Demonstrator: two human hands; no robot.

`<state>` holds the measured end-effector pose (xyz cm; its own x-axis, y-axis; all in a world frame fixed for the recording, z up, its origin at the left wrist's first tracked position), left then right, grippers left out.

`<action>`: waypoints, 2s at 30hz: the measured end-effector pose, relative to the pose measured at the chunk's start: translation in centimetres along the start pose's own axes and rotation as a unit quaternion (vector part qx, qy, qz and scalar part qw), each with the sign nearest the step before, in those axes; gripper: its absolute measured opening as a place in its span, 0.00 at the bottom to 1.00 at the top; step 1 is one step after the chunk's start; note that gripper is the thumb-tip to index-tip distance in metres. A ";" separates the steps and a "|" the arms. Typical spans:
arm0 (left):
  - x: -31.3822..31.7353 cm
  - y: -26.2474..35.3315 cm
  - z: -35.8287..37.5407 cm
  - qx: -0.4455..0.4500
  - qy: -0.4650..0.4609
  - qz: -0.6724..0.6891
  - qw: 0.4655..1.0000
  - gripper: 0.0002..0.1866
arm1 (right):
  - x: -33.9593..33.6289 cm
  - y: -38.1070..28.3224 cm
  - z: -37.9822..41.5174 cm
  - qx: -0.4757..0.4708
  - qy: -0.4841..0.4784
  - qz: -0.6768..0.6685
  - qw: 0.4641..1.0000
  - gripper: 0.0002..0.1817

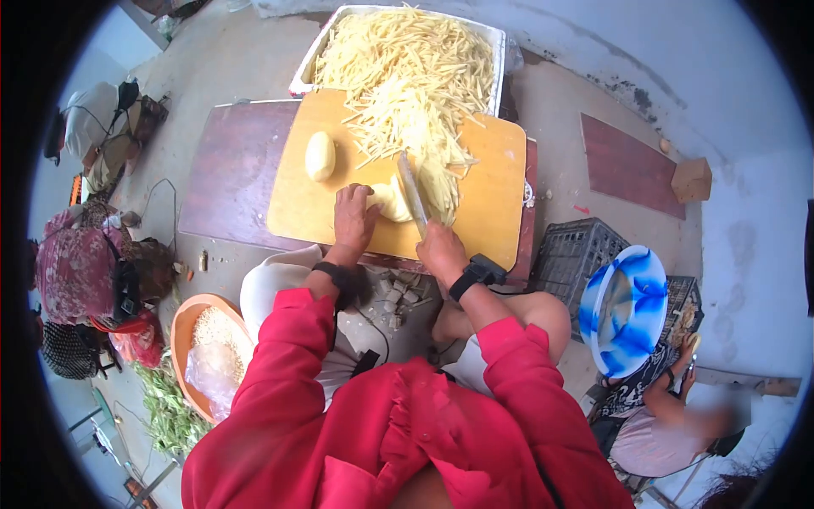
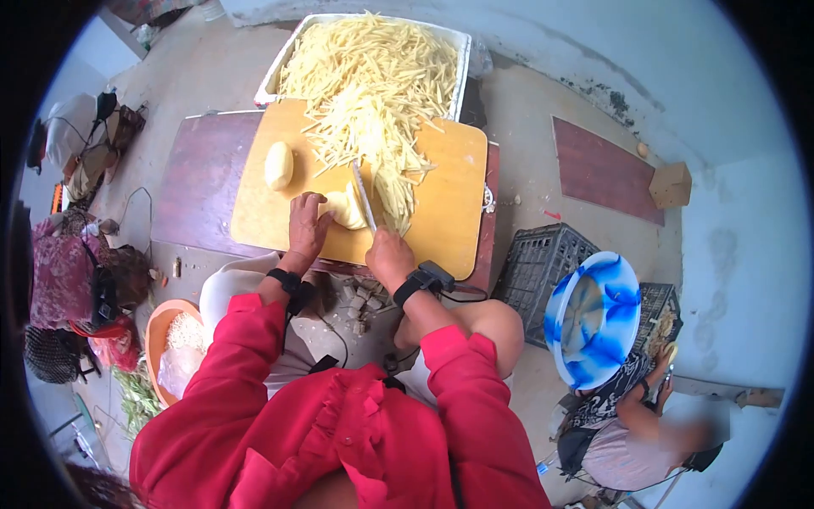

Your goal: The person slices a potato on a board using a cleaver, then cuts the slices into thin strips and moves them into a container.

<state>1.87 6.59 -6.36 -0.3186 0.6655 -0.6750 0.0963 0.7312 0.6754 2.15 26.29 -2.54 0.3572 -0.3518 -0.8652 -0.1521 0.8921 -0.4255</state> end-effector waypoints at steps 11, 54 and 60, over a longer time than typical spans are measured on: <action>2.9 -1.5 0.8 0.068 -0.013 0.054 0.996 0.17 | 2.5 1.2 -0.5 0.057 -0.035 -0.069 0.995 0.16; 4.1 -1.7 1.0 0.149 -0.037 0.031 0.988 0.20 | 1.7 -1.5 -2.9 0.084 -0.070 0.026 0.994 0.13; 4.0 -1.6 1.0 0.153 -0.023 0.028 0.988 0.20 | 3.8 -1.5 -2.7 0.078 0.021 -0.014 0.997 0.13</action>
<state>1.39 8.24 -10.50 -0.2622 0.7075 -0.6563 0.3952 0.6991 0.5959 1.27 22.87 -5.97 0.3203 -0.3865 -0.8649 0.0032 0.9134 -0.4070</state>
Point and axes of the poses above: each hand's wrist, its own z-axis away from the middle knuckle, its own x-axis out of the palm, y = z × x, the point moved 2 cm from there along -z, towards the middle knuckle, and after that the axes turned 7 degrees about z, right-handed, at the moved point
